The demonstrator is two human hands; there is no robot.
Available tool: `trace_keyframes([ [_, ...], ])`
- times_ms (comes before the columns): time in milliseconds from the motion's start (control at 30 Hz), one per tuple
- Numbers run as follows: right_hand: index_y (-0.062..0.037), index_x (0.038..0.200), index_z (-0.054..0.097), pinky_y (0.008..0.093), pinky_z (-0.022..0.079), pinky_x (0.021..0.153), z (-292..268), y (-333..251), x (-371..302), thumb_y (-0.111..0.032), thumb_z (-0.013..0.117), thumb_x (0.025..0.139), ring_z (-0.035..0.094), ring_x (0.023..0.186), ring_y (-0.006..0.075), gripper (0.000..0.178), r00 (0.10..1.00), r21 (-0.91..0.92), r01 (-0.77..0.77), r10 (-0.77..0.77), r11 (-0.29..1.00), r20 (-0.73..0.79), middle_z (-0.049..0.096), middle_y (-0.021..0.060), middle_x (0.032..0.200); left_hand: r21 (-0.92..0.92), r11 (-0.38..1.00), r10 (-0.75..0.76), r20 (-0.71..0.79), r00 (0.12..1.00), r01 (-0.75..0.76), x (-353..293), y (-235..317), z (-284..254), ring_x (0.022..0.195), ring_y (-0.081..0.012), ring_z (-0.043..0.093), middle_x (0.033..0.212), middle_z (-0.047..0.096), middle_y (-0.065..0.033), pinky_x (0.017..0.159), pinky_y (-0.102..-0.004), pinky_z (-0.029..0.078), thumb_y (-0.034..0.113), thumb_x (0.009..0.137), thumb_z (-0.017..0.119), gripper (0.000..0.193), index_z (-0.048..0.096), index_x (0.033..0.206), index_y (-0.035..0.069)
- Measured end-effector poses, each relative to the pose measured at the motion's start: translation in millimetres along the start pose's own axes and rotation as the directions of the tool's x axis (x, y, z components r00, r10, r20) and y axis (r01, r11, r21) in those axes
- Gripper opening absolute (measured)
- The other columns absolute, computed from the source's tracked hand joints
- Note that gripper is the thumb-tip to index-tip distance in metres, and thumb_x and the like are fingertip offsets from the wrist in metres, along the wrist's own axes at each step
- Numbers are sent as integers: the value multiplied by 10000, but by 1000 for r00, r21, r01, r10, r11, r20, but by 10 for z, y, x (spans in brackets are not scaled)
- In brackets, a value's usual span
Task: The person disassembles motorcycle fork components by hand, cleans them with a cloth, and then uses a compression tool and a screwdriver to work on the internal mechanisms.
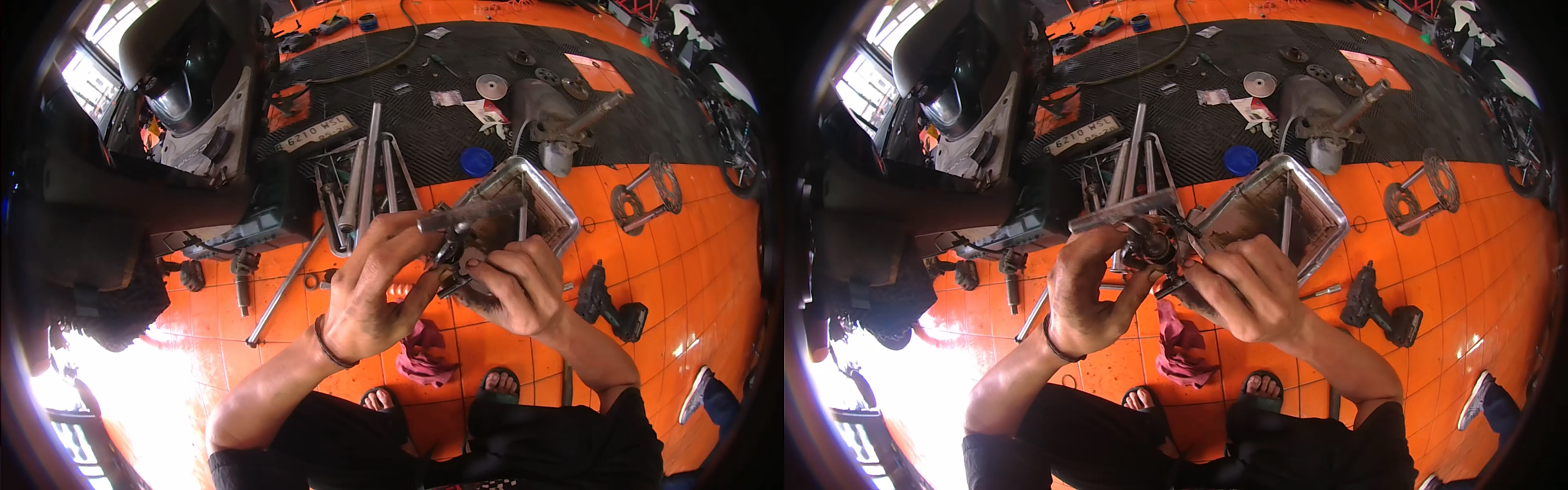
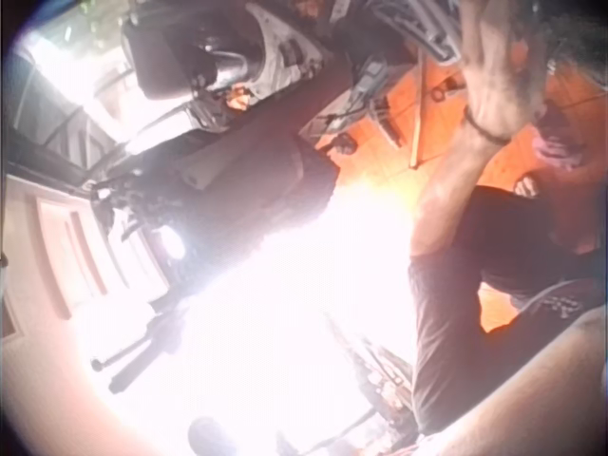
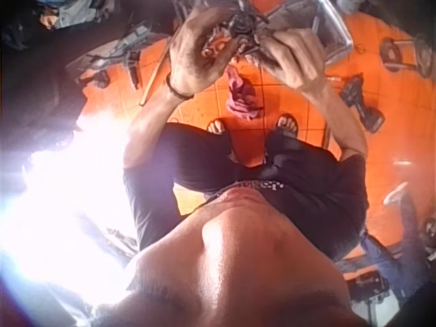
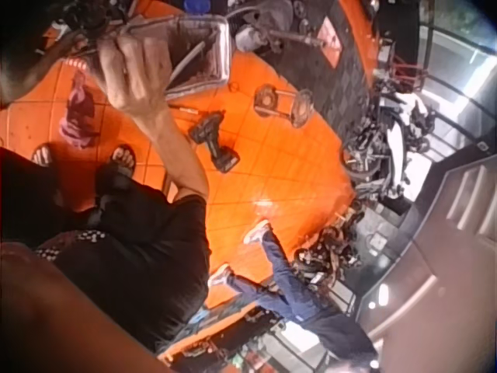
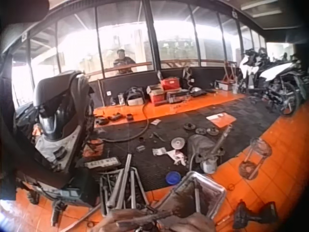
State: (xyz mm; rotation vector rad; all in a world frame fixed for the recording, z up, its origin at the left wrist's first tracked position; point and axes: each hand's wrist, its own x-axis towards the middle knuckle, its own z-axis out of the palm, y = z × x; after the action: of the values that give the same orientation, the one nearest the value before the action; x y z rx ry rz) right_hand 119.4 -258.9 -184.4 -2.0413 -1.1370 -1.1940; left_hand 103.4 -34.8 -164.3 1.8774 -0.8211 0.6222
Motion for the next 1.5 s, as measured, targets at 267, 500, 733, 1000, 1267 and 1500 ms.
trace_keyframes([
  [267, -46, 830, 698, 314, 459, 563, -48, -104, -103, -119, 817, 837, 634, 719, 193, 139, 964, 332, -264, 260, 905, 60, 600, 42, 762, 34, 999, 4, -12, 1000, -4, 43, 48, -4, 1087, -386, 705, 1197, 680, -231, 809, -402, 621, -63, 782, 840, 603, 549, 1305, 3],
  [500, -70, 910, 736, 330, 492, 604, -16, 75, 6, -123, 853, 772, 609, 759, 205, 189, 998, -53, 70, -70, 996, 2, 601, 23, 819, -54, 999, -12, -48, 999, 9, 59, -24, 24, 1014, -353, 702, 1135, 685, -196, 783, -386, 613, -67, 780, 842, 599, 550, 1298, 2],
  [733, -49, 764, 659, 340, 453, 528, -35, -65, -25, -167, 799, 883, 583, 598, 212, 219, 957, 386, -289, 252, 876, 145, 584, 43, 734, -77, 997, -3, -73, 997, -3, 69, -15, 63, 994, -341, 689, 1130, 697, -160, 773, -392, 598, -77, 775, 841, 589, 556, 1284, 9],
  [1000, -94, 981, 749, 303, 441, 575, -3, 154, 2, -228, 898, 773, 579, 731, 166, 289, 982, -24, 179, -180, 984, -50, 611, 5, 858, -48, 999, 8, -62, 998, -11, 48, -29, 39, 1003, -344, 695, 1143, 696, -173, 780, -392, 607, -83, 773, 842, 592, 560, 1287, 1],
  [1267, -73, 767, 675, 332, 429, 538, -103, 73, -65, -265, 862, 820, 579, 658, 173, 274, 995, 217, -83, 91, 973, -29, 604, 20, 829, -14, 1000, 15, 93, 996, -13, 37, 18, -13, 1111, -223, 626, 1208, 536, -169, 961, -364, 549, -178, 830, 758, 725, 364, 1406, 17],
  [1500, -54, 763, 693, 320, 389, 529, -4, 115, -2, -285, 838, 852, 525, 622, 161, 287, 997, -33, 78, -78, 996, 2, 527, 9, 699, -98, 995, -20, -55, 998, 14, 2, -99, 48, 994, -333, 714, 1145, 685, -209, 755, -366, 603, -77, 775, 845, 582, 565, 1281, -12],
])
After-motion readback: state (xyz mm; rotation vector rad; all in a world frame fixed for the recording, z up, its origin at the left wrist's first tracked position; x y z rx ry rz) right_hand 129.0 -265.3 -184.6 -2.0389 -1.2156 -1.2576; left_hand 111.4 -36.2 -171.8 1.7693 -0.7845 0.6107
